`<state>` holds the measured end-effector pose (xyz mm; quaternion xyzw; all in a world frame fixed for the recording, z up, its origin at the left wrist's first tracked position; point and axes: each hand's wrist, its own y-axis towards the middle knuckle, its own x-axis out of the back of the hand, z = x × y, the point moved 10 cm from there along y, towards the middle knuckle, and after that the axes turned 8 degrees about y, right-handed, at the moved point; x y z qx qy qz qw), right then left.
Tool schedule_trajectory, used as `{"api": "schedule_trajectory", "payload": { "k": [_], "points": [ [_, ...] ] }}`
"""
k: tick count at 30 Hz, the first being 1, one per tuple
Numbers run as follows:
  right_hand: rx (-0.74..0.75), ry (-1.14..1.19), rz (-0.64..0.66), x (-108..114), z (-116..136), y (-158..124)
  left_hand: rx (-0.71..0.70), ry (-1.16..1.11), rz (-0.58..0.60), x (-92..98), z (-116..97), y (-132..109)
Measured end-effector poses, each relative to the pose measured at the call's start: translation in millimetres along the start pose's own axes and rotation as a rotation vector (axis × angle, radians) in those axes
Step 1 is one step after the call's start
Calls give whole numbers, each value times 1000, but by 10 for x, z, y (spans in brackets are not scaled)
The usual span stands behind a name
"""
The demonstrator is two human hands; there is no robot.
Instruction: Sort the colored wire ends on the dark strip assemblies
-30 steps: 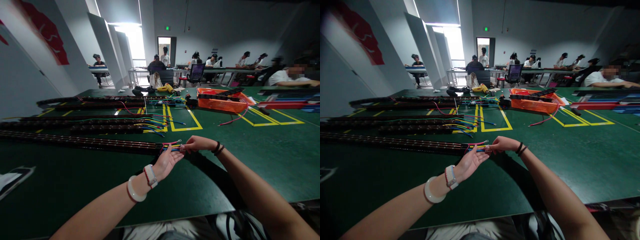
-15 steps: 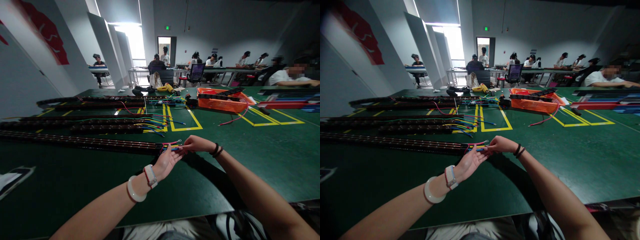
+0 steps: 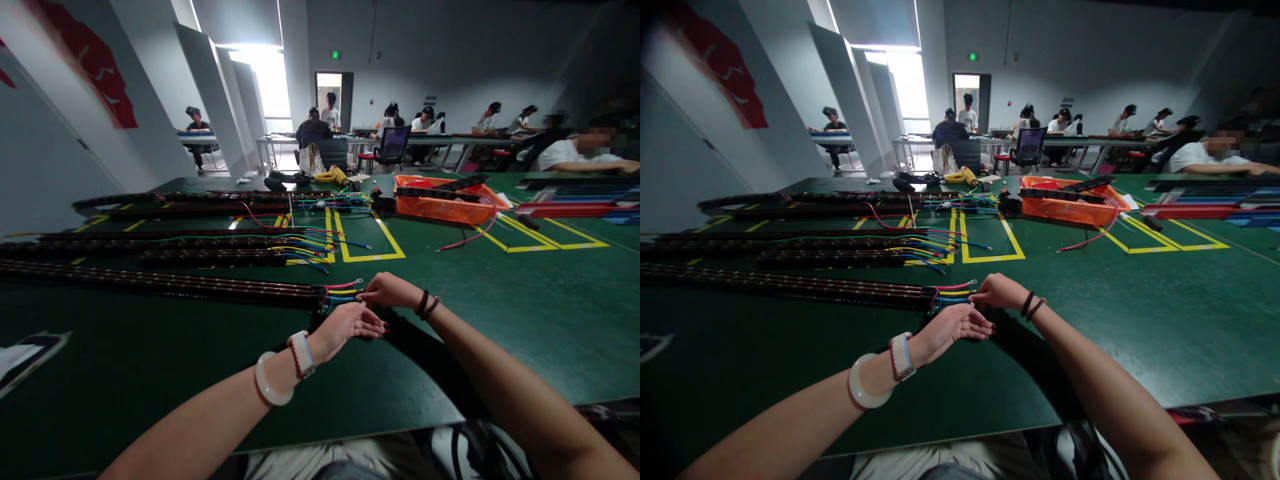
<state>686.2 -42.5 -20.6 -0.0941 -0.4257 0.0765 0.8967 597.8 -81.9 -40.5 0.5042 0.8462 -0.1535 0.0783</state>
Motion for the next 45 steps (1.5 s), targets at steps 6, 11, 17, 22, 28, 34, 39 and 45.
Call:
{"api": "schedule_trajectory", "payload": {
  "k": [6,11,17,22,28,34,39,45],
  "points": [
    [-35,-65,-61,38,-33,2,-5,16,2,-8,-22,-9],
    [-3,-98,-159,246,-24,-13,-1,39,10,-23,-44,-18],
    [280,-11,-426,411,255,-65,-4,36,20,-27,-31,-1],
    [444,-122,-386,106,420,-11,-9,33,14,-24,-28,3],
    [414,-81,-323,-5,389,94,-17,37,15,-30,-31,6],
    [442,-74,-308,-25,426,93,-13,33,18,-37,-29,1],
    [569,-213,-371,-18,567,9,45,-41,-11,11,24,21],
    [691,-473,-413,-65,717,-112,135,-314,-38,56,100,60]
  ]
}}
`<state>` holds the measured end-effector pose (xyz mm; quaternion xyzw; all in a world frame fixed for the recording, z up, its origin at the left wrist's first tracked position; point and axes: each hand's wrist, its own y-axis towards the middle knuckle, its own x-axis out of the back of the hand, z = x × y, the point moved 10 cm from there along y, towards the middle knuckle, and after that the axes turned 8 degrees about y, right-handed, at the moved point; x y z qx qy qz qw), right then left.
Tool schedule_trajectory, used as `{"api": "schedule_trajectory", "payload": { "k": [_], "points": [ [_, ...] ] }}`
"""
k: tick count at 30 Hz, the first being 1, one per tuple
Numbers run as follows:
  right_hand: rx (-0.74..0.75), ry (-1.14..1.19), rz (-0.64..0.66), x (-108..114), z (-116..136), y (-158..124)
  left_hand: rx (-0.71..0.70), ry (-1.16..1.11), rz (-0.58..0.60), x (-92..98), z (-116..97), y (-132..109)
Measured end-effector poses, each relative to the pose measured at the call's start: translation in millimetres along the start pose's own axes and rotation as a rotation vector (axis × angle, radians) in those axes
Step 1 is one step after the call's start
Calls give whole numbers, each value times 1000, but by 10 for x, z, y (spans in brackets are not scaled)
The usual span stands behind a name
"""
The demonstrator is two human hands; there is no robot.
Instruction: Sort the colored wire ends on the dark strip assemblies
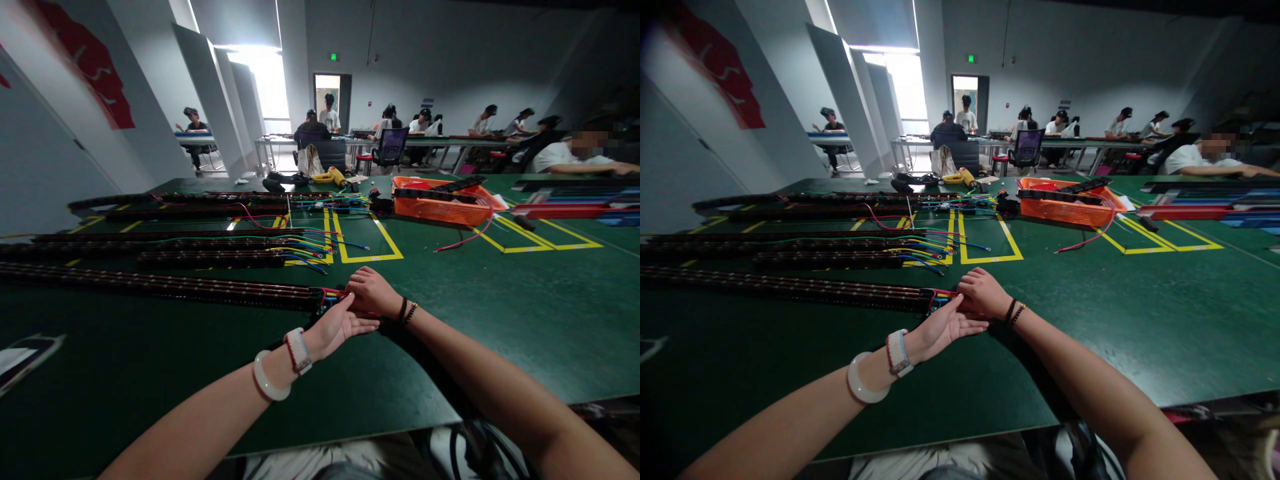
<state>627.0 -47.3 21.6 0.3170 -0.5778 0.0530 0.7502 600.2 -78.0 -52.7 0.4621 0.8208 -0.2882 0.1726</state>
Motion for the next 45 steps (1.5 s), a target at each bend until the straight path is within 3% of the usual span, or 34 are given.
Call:
{"api": "schedule_trajectory", "payload": {
  "k": [8,18,23,26,29,38,45],
  "points": [
    [157,-219,-14,36,213,-21,-190,-289,-157,177,-143,-22],
    [320,-344,39,1,394,-73,-213,-322,-232,297,-126,-4],
    [285,-268,37,75,391,-103,-214,-316,-247,308,-133,-10],
    [185,-191,-25,234,248,-119,-228,-281,-178,233,-174,-9],
    [127,-185,-6,323,91,-143,-217,-246,-157,194,-186,-26],
    [226,-259,143,196,109,-163,-184,-196,-179,206,-166,-40],
    [197,-265,211,156,105,-144,-196,-193,-150,201,-151,-19]
  ]
}}
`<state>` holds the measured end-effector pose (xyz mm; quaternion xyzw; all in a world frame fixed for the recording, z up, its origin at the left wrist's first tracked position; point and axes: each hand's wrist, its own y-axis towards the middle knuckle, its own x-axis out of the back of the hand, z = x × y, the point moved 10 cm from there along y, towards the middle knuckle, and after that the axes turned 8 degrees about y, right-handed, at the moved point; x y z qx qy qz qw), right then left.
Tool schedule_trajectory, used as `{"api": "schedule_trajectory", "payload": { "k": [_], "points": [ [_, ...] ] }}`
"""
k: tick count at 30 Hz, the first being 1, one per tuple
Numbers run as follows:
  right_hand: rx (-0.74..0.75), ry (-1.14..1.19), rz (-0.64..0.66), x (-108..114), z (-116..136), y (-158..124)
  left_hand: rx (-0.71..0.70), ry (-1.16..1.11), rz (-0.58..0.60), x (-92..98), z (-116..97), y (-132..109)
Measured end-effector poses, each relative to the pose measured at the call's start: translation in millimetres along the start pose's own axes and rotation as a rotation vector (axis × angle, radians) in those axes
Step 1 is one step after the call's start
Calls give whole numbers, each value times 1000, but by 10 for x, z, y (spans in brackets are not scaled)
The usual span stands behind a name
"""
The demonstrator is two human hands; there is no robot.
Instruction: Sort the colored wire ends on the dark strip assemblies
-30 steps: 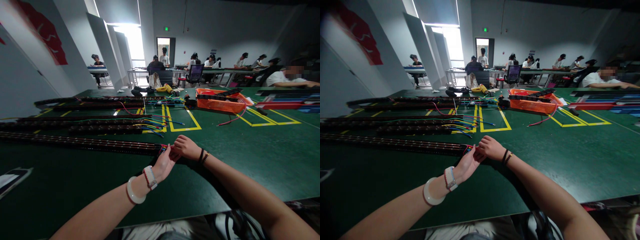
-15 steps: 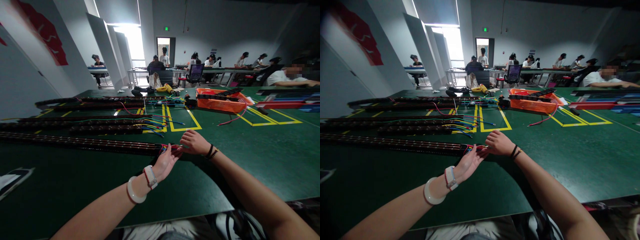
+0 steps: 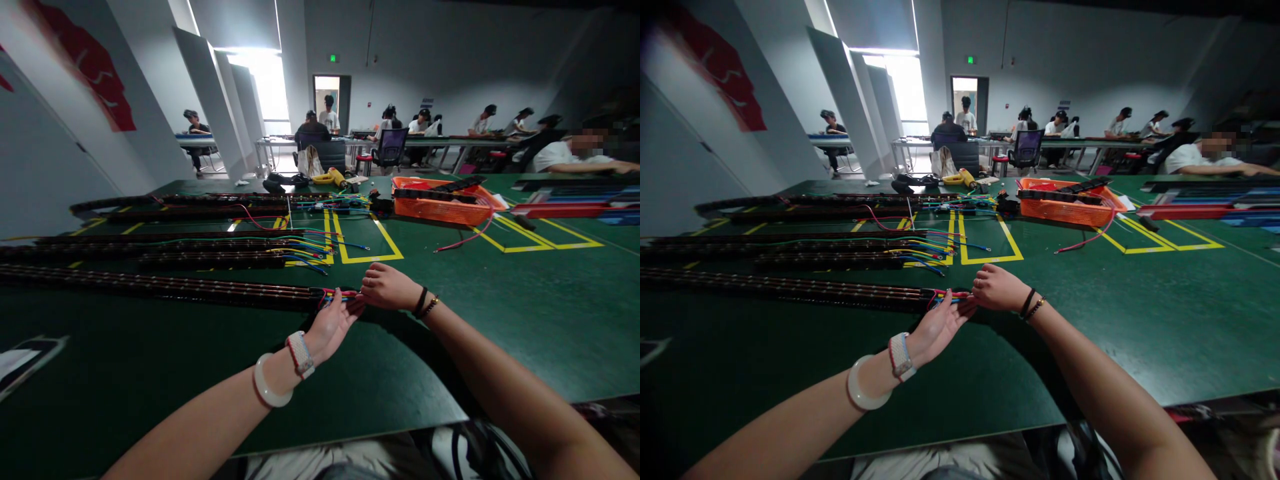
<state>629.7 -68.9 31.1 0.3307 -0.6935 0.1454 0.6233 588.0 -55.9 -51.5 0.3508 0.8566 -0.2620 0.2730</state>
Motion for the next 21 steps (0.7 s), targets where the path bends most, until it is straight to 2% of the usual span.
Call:
{"api": "schedule_trajectory", "payload": {
  "k": [5,8,12,17,21],
  "points": [
    [-188,270,-63,-8,-241,-18,18,13,-31,17,2,-12],
    [-417,545,-135,-94,-471,-82,24,14,-44,35,5,-11],
    [-706,875,-230,-344,-693,-194,20,9,-6,-3,0,-15],
    [-770,1058,-265,-579,-807,-172,25,9,-18,-13,-8,-26],
    [-750,1067,-213,-606,-806,-168,33,-3,-8,-18,-1,-21]
  ]
}}
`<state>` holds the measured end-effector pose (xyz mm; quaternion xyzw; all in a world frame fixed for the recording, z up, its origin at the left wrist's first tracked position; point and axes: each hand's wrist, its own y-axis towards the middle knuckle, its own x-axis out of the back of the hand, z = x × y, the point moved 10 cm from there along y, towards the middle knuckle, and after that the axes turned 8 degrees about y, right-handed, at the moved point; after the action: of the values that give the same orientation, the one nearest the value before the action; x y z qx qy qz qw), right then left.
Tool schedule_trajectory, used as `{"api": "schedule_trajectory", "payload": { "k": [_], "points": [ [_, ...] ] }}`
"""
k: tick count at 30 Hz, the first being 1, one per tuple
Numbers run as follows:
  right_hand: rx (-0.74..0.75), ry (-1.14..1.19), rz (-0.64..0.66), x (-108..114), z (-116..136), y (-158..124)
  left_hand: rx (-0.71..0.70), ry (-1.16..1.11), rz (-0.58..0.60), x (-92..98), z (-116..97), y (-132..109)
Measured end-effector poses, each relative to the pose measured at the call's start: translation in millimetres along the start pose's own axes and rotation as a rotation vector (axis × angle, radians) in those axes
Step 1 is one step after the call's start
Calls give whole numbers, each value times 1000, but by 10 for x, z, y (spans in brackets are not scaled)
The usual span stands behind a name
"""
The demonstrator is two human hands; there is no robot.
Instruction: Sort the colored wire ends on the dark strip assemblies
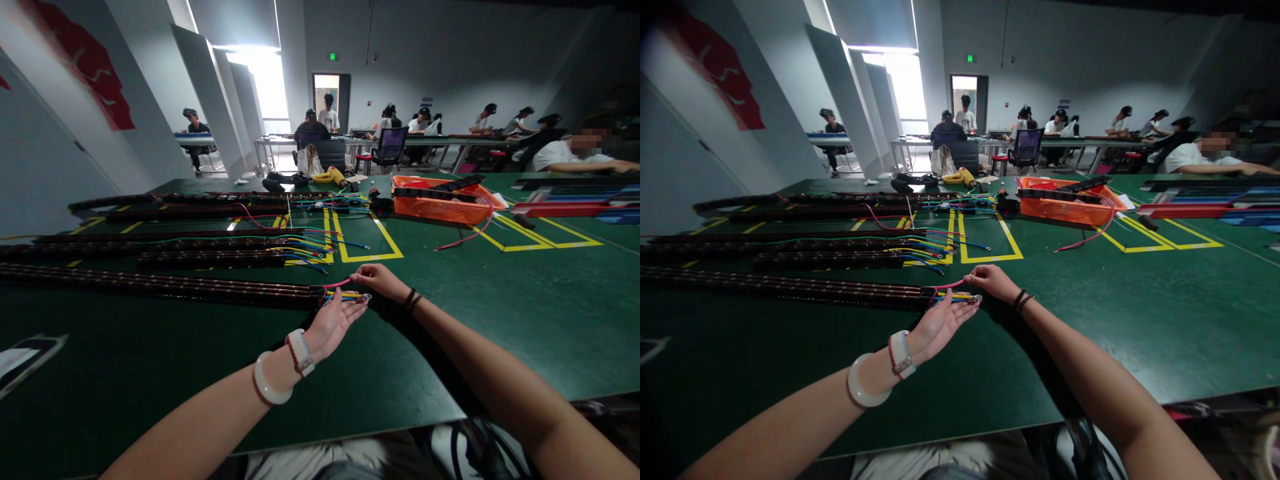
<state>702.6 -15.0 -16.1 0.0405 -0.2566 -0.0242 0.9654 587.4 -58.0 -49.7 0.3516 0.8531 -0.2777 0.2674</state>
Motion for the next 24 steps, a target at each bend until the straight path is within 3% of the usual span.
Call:
{"api": "schedule_trajectory", "payload": {
  "k": [7,12,14,24],
  "points": [
    [-106,-157,38,218,67,-158,-1,-12,-20,24,7,5],
    [-198,-106,446,-72,62,-323,-5,-14,-36,10,-22,-22],
    [-180,-86,505,-146,104,-353,-3,-11,-38,7,-26,-28],
    [-78,-233,203,22,121,-172,15,53,-15,-3,-8,-15]
  ]
}}
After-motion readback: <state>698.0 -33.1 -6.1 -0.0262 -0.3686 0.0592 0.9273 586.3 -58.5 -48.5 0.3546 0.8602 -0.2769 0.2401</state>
